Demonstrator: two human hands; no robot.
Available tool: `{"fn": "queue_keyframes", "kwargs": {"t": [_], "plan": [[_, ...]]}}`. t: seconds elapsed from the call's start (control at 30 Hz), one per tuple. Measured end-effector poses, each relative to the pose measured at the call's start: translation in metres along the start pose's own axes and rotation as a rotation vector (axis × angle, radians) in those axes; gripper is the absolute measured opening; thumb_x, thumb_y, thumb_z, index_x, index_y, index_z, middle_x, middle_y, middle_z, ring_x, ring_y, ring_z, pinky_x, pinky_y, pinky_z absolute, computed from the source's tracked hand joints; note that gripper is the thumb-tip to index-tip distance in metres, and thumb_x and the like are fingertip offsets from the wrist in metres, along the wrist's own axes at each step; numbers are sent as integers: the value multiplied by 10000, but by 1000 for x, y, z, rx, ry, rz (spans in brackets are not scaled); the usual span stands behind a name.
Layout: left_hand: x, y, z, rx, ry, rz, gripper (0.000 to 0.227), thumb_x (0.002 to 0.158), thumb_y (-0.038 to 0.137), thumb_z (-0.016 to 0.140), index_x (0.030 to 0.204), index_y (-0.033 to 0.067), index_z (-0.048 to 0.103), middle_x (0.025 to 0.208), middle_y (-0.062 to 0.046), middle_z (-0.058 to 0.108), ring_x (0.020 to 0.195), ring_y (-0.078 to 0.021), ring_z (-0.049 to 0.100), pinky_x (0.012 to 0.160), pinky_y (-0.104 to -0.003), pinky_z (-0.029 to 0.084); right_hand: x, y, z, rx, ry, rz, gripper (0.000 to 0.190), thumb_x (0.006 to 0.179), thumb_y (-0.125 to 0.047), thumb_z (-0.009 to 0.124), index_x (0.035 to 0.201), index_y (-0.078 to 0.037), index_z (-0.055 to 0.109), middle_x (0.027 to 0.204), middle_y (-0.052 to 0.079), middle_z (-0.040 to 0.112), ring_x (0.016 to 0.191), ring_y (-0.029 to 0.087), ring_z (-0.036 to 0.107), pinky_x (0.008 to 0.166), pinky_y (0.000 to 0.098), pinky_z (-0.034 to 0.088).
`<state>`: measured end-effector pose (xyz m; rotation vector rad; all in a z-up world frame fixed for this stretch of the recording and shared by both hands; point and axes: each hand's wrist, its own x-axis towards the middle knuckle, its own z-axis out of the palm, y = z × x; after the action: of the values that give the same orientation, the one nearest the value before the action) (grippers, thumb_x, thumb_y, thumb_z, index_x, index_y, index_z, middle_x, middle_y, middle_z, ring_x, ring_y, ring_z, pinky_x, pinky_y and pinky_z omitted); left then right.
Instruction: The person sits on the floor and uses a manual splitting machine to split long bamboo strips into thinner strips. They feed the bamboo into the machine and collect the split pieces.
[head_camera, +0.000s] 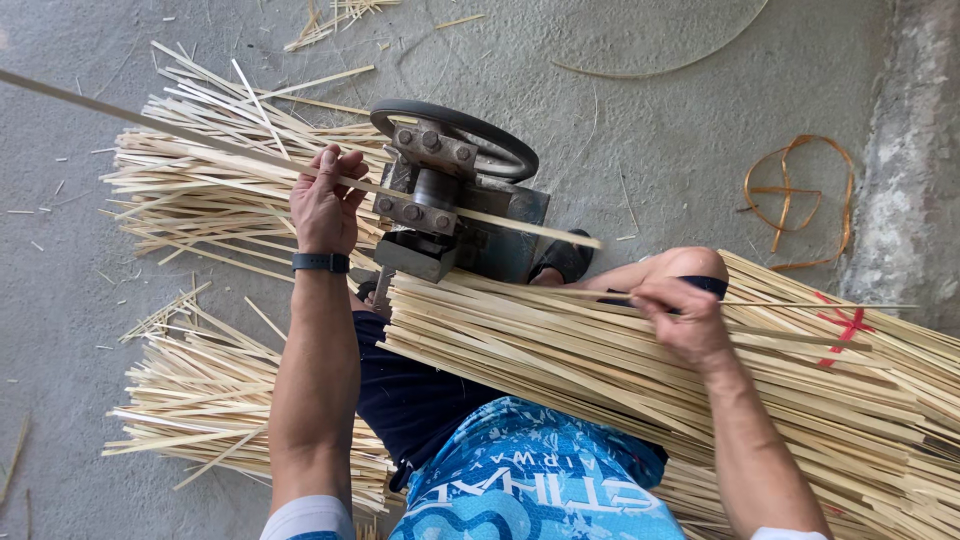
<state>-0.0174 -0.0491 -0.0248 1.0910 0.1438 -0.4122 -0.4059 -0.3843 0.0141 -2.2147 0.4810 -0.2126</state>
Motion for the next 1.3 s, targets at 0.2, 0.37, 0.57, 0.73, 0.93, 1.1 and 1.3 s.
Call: {"fn": "queue_keyframes", "kwargs": {"t": [0.2,0.37,0.57,0.73,0.93,1.1,1.3], "plan": [[0,7,-3,-106,16,27,181,1067,192,598,1190,59,607,1047,-121,764,923,-215,764,757,-373,677,10,-5,-20,-174,263,-161,158,876,-37,819,1025,-89,808,958,35,717,971,195,688,893,333,563],[9,33,-18,-219,302,128,204,995,270,541,1130,132,607,780,-45,624,670,-152,664,603,-376,707,26,-32,10,-288,218,-282,195,868,-5,801,1024,-119,822,966,40,746,938,197,663,858,344,550],[7,22,-27,94,421,38,306,1043,392,664,1054,86,662,831,-13,647,600,-61,507,433,-196,408,21,-48,44,-334,197,-432,148,862,-85,795,1010,-86,798,968,70,741,947,235,680,863,385,557],[6,0,-16,50,114,29,272,1030,353,683,1032,87,624,951,-103,749,633,-73,516,461,-187,402,9,-35,41,-231,-44,-181,180,783,-141,810,927,-40,771,957,115,746,924,291,711,829,409,564],[9,-3,-8,-37,6,32,240,1074,308,599,1091,72,638,948,-91,735,641,-69,505,477,-187,413,5,-28,27,-113,-112,31,131,827,-147,789,897,-46,745,881,96,731,855,282,721,790,383,570],[9,-5,-5,-16,-22,26,250,1084,314,564,1115,77,638,947,-85,731,645,-72,502,490,-188,426,4,-23,15,-253,-136,-187,182,726,-145,830,869,-46,776,858,144,702,864,350,690,769,431,545],[10,14,-12,-56,31,53,279,1104,324,537,1151,62,621,912,-76,708,676,-103,553,512,-212,455,-1,-11,2,-48,-201,99,145,812,-134,811,930,-55,780,873,65,773,763,187,749,703,323,598]]}}
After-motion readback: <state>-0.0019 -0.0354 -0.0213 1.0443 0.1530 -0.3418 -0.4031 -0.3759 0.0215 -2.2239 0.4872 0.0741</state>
